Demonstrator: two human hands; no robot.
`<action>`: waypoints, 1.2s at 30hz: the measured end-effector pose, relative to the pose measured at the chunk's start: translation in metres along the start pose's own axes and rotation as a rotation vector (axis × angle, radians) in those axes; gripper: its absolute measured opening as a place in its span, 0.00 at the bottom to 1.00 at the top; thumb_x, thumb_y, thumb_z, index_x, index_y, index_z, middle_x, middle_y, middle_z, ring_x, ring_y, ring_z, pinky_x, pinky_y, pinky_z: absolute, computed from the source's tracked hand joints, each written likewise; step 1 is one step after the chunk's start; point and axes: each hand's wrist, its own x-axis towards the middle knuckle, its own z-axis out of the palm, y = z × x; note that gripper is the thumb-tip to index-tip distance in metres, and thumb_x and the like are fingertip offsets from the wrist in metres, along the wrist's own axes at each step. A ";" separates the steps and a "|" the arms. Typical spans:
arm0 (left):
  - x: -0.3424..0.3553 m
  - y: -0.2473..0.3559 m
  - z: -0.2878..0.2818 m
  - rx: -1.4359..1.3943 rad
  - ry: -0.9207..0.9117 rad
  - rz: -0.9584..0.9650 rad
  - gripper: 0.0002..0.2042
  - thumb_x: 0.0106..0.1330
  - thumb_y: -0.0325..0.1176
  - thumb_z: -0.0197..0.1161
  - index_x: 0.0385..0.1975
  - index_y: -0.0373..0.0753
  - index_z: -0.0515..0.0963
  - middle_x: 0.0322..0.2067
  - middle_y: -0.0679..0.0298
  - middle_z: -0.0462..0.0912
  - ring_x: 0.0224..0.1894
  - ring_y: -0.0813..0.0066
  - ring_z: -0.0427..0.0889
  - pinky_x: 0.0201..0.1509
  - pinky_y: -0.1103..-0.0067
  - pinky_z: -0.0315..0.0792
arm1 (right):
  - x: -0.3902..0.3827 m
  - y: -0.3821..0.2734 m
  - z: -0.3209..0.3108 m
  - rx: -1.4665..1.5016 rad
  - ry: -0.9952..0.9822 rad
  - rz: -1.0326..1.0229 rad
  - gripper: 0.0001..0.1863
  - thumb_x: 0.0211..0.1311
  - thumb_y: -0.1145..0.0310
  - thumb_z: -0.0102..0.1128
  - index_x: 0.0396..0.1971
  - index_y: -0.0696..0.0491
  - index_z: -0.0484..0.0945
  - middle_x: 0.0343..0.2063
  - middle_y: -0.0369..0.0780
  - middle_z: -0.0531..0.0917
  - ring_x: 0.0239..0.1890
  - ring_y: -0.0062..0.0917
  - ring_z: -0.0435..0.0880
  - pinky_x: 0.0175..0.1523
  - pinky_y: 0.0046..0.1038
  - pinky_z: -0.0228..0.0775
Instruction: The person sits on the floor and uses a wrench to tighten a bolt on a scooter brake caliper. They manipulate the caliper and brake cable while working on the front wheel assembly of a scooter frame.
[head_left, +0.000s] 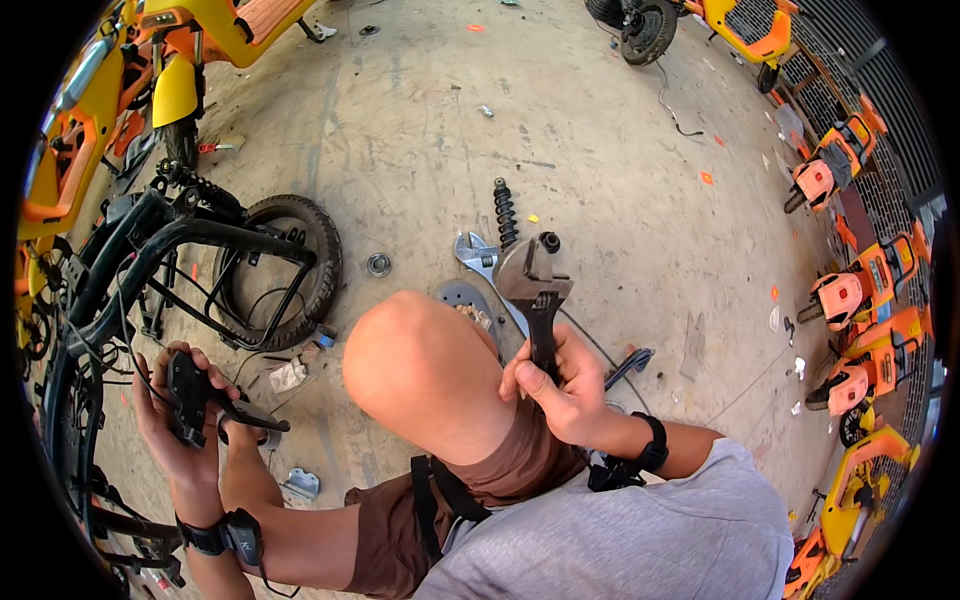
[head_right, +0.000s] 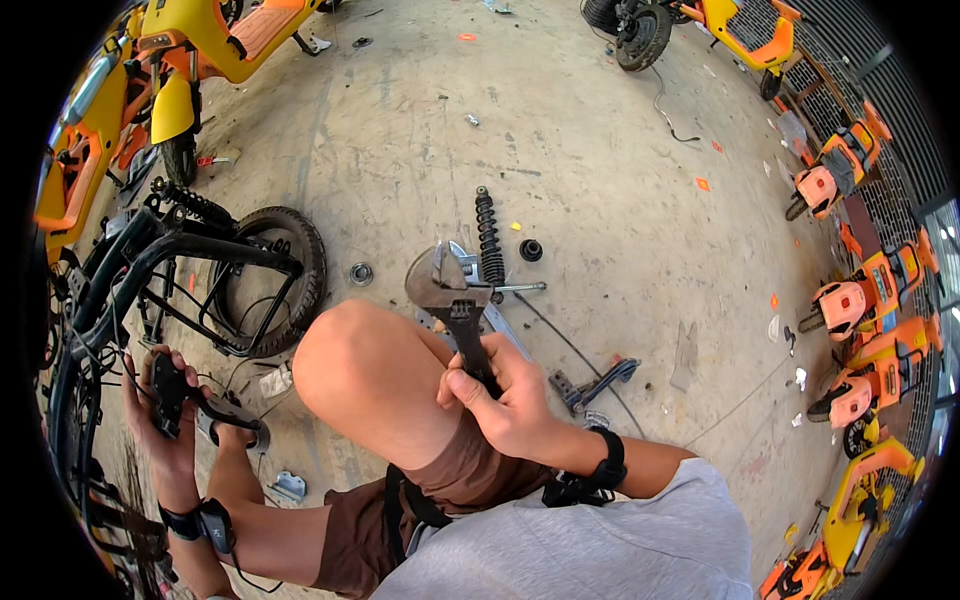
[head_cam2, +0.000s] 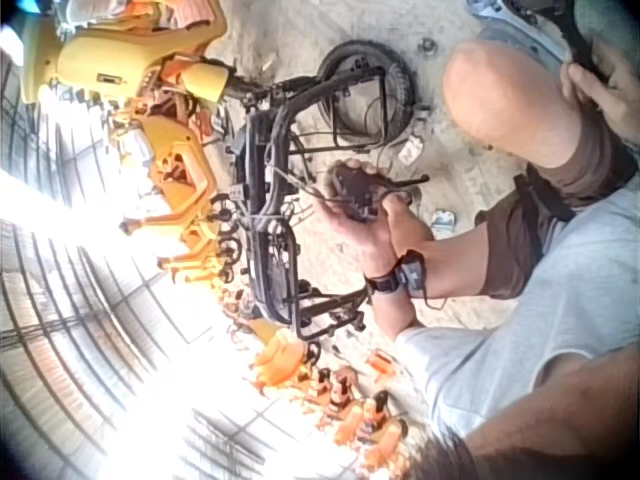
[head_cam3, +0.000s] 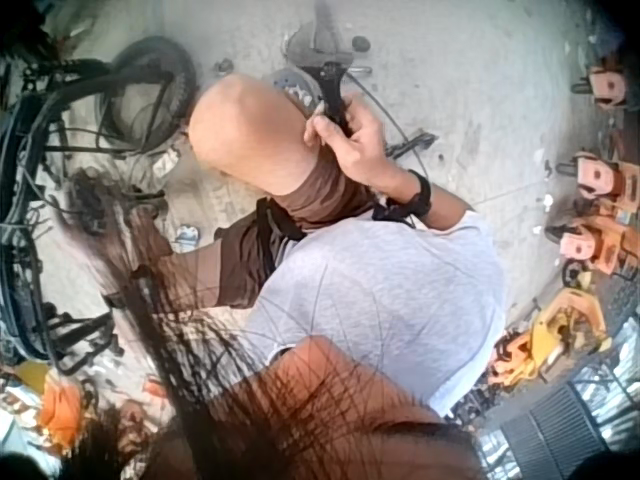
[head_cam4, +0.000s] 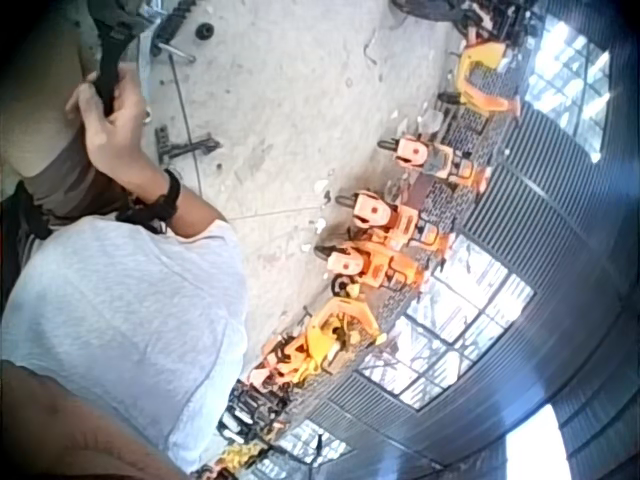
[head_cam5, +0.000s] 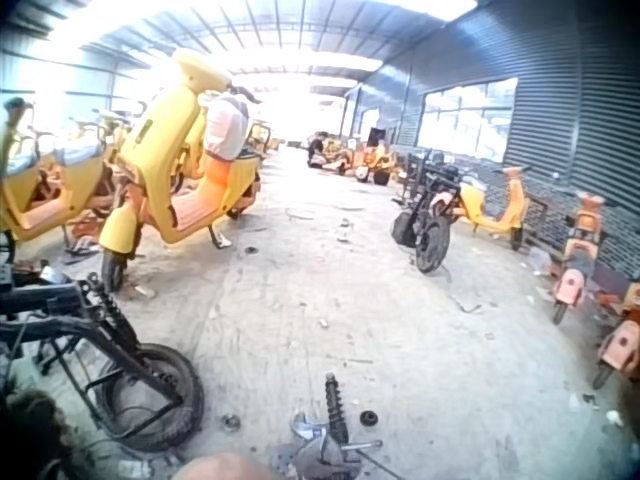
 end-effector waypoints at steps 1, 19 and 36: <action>0.000 0.000 0.000 0.002 -0.003 -0.001 0.24 0.75 0.53 0.41 0.46 0.35 0.71 0.35 0.60 0.76 0.34 0.68 0.77 0.37 0.70 0.76 | -0.001 0.000 0.000 0.005 -0.021 0.016 0.09 0.71 0.70 0.54 0.42 0.56 0.65 0.28 0.42 0.81 0.31 0.21 0.81 0.38 0.24 0.71; -0.002 0.003 0.004 0.006 0.027 -0.013 0.25 0.75 0.54 0.39 0.46 0.35 0.71 0.35 0.60 0.76 0.34 0.68 0.77 0.36 0.70 0.77 | 0.002 -0.001 0.001 0.005 0.097 -0.046 0.08 0.73 0.68 0.51 0.42 0.56 0.64 0.24 0.40 0.77 0.26 0.21 0.77 0.38 0.27 0.73; -0.003 0.002 0.003 -0.009 0.016 -0.002 0.25 0.76 0.54 0.39 0.46 0.35 0.71 0.36 0.59 0.76 0.34 0.68 0.77 0.37 0.70 0.77 | 0.010 -0.004 -0.001 0.122 0.120 0.050 0.06 0.74 0.69 0.48 0.41 0.55 0.64 0.17 0.34 0.70 0.19 0.17 0.69 0.37 0.33 0.76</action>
